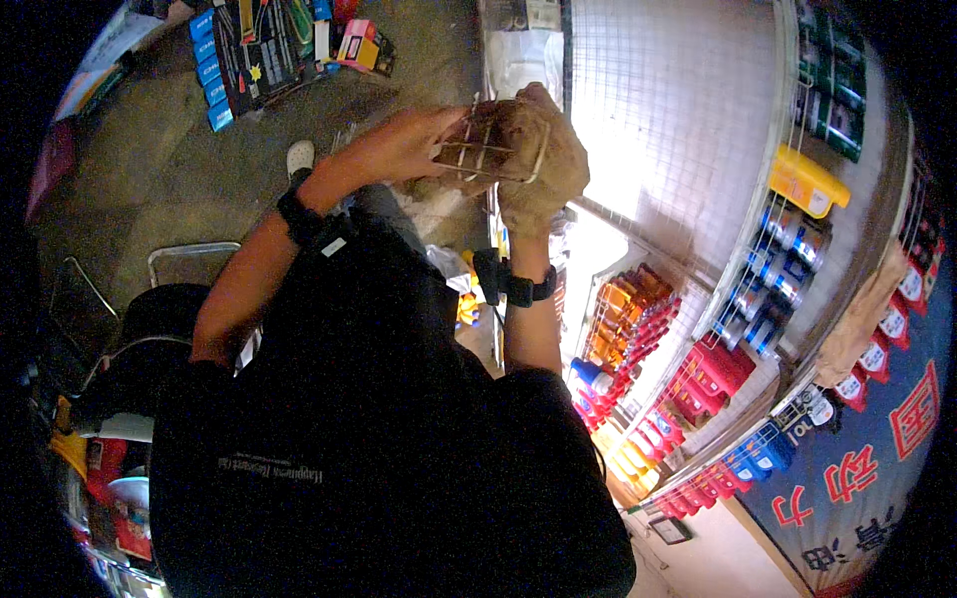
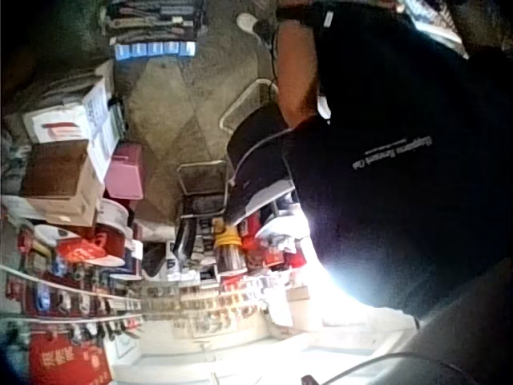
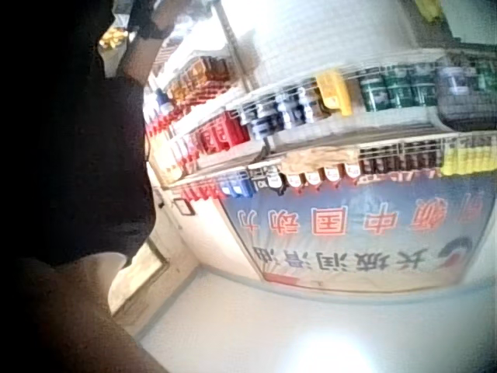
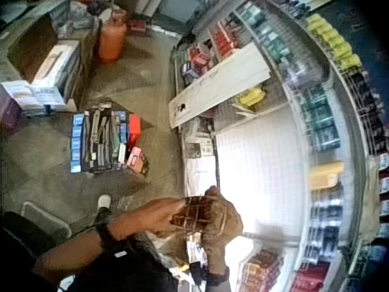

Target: The person places a metal rack into a brown paper bag by hand.

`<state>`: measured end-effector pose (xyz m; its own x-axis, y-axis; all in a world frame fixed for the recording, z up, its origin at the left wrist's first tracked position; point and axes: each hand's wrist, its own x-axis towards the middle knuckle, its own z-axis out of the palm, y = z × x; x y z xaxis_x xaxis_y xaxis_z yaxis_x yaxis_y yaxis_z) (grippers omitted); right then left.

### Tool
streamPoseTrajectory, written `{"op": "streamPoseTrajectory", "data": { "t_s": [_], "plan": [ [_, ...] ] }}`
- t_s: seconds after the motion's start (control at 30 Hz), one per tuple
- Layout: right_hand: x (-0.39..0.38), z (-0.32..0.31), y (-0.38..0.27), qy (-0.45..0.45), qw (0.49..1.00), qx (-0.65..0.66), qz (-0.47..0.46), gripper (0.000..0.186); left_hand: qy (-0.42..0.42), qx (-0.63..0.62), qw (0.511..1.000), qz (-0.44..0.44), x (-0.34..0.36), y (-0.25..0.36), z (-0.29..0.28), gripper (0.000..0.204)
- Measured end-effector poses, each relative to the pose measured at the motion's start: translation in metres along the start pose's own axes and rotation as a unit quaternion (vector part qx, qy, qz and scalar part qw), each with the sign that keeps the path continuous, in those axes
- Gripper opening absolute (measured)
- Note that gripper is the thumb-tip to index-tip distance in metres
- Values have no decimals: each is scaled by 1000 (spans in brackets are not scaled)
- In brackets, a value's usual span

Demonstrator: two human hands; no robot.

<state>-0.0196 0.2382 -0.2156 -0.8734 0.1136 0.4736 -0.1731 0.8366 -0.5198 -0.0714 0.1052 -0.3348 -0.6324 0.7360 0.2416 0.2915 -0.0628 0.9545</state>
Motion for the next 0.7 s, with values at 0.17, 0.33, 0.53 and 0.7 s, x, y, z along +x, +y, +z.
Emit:
{"op": "streamPoseTrajectory", "data": {
  "t_s": [0.17, 0.33, 0.53, 0.7],
  "plan": [
    [-31, 17, -3, -42, 994, -56, 86, 19, -65, 26, 997, -28, -5, 7, -12, 43],
    [-4, -6, -24, -63, 994, -67, -58, 22, -21, 21, 999, 45, -14, 5, -11, 43],
    [-43, 12, 13, -48, 995, -86, 32, 23, -109, 30, 994, -9, -1, -4, -8, 67],
    [1, -9, -12, -91, 987, -95, -95, 24, -68, -24, 997, -22, -3, -2, -3, 33]
  ]
}}
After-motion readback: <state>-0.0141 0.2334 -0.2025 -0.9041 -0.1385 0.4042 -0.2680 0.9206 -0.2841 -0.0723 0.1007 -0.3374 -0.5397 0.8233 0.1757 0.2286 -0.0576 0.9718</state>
